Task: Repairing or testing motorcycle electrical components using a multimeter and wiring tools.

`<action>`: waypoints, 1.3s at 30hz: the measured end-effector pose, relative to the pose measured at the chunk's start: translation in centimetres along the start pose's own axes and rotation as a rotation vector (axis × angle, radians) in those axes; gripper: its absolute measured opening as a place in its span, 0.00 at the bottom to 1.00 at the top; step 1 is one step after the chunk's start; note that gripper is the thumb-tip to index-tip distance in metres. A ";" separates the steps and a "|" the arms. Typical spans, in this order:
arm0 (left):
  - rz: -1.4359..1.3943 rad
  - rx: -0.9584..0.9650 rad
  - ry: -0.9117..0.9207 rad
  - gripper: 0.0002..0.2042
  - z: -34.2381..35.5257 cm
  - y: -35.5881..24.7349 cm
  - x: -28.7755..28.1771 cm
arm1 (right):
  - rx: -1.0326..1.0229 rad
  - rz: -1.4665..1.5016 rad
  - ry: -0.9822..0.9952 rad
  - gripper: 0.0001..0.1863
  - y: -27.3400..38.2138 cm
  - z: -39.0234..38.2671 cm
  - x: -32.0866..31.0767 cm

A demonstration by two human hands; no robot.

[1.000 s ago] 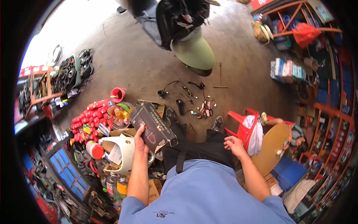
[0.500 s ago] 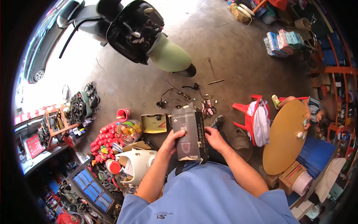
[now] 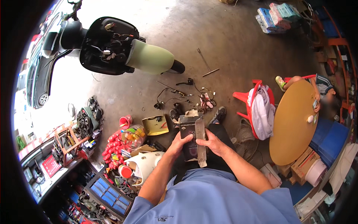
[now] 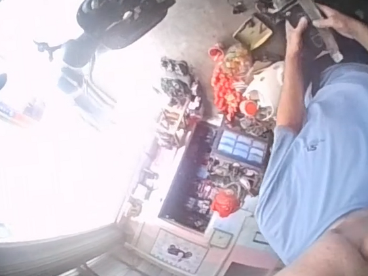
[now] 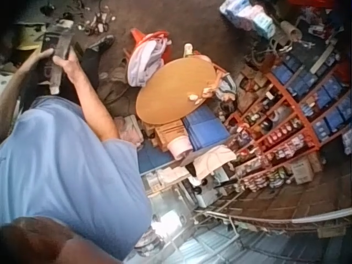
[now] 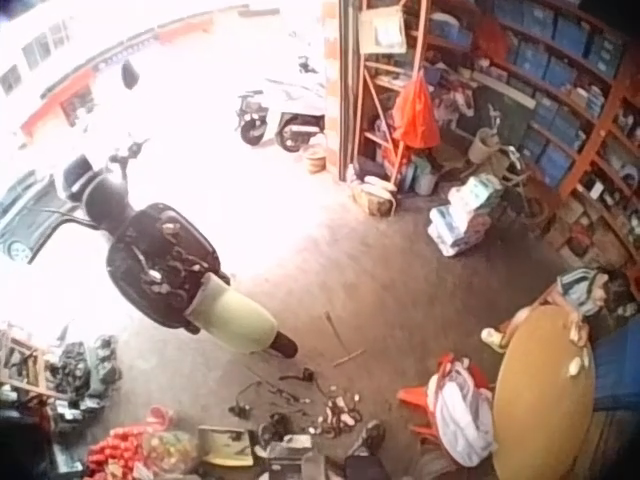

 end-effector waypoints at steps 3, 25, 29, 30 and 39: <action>0.060 -0.058 0.023 0.30 3.0 0.8 -1.4 | -0.003 0.133 -0.094 0.30 -2.7 1.7 -1.6; 1.239 0.540 0.116 0.58 42.9 12.8 -6.1 | -0.037 0.132 -0.686 0.17 -23.5 28.2 -37.2; 1.321 0.454 0.162 0.57 52.0 17.5 -4.0 | -0.177 0.155 -0.717 0.17 -24.7 30.0 -46.0; 1.321 0.473 0.180 0.56 53.8 18.2 -3.5 | -0.183 0.126 -0.731 0.17 -24.9 30.3 -47.6; 1.245 0.485 0.366 0.48 63.9 22.2 -3.1 | -0.414 0.213 -0.826 0.21 -28.2 32.0 -55.1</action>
Point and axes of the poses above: each hand's wrist, its own z-axis towards the middle knuckle, its own x-axis out of the palm, y = z × x, the point moved 9 cm from there along z, towards the middle knuckle, and after that the axes turned 10 degrees about -z, right-handed, at the moved point
